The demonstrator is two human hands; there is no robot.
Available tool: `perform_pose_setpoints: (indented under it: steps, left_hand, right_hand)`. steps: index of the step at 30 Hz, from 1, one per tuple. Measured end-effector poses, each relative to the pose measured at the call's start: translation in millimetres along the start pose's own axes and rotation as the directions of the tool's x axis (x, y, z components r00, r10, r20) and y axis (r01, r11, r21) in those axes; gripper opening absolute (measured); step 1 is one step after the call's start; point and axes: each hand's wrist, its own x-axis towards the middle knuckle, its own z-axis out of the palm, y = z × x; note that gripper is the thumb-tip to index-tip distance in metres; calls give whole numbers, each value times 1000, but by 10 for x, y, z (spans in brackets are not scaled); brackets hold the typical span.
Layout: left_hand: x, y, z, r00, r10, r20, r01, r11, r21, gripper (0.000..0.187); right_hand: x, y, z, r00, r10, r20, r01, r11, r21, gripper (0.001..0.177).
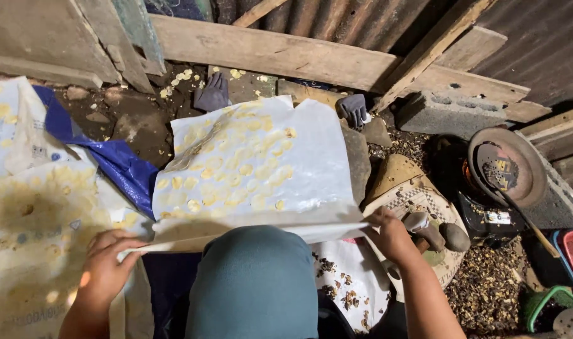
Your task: Cracking nuts with a hammer on a stone base and sorting the kernels
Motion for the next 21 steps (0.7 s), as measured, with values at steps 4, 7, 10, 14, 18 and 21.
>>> perform_pose_setpoints:
  steps: [4,7,10,14,18,21]
  left_hand:
    - [-78,-38,86,995,-96,-39,62,850,-523,14]
    - [-35,130,185,920,-392,13,377,876,-301,29]
    - [15,-94,406,881,-463,96,450,883,131,41]
    - [178,447,474,940,294,-174,130,161,978,5]
    - [-127,1174,287,956,277,-99,24,262,965,9]
    - [-473,1528,171,967,251,-34,-60,361,931,15]
  right_hand:
    - [65,373,273,991,125,-42,-69,761,645,17]
    - [62,199,357,957,265,119,-261,608,750,31]
    - [106,100,829,886,423,193,-447,663,600,38]
    - [431,386,1623,928,230,294,-159,956,-246,35]
    - [334,408,1890,876,466,127,-478,802,359,42]
    - [151,208,1399,847,514,136,-528,789,314,47]
